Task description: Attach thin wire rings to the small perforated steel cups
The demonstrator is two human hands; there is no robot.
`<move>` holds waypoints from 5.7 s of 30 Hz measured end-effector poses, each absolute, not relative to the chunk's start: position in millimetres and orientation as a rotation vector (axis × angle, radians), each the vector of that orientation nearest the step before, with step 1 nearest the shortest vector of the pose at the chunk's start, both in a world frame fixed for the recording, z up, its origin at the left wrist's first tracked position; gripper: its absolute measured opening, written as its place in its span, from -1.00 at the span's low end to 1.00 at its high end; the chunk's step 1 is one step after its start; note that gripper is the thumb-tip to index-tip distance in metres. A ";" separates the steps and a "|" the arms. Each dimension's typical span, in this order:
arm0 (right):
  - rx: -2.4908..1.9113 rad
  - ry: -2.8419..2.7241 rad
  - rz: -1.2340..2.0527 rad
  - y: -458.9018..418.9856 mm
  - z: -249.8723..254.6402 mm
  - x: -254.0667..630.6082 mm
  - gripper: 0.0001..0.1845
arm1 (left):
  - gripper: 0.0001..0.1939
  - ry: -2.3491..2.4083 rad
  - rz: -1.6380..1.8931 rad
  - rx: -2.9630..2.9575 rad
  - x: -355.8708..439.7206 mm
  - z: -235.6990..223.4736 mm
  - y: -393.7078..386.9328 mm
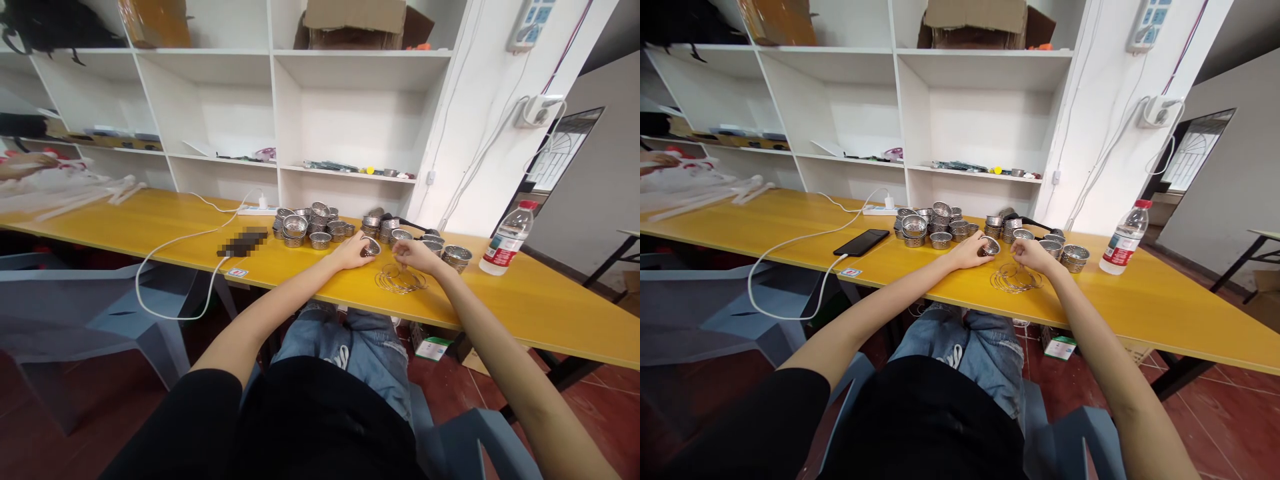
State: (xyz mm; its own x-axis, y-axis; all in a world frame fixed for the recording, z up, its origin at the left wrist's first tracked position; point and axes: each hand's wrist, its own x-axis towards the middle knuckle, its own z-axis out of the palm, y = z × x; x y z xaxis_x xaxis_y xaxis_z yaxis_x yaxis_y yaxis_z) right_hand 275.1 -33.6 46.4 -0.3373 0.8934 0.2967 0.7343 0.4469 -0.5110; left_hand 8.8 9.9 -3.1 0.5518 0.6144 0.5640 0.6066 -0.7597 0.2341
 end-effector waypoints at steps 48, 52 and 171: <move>-1.022 -1.633 0.851 -38.6 40.0 248.6 -0.32 | -0.38 0.784 1.023 2.761 10.5 4.8 -9.5; -1.032 -1.652 0.831 -38.9 39.8 248.8 -0.32 | -0.38 0.784 1.013 2.762 10.3 6.3 -11.3; -1.019 -1.530 1.025 -35.0 28.7 239.0 -0.43 | -0.30 0.616 1.049 2.776 18.7 5.8 -5.6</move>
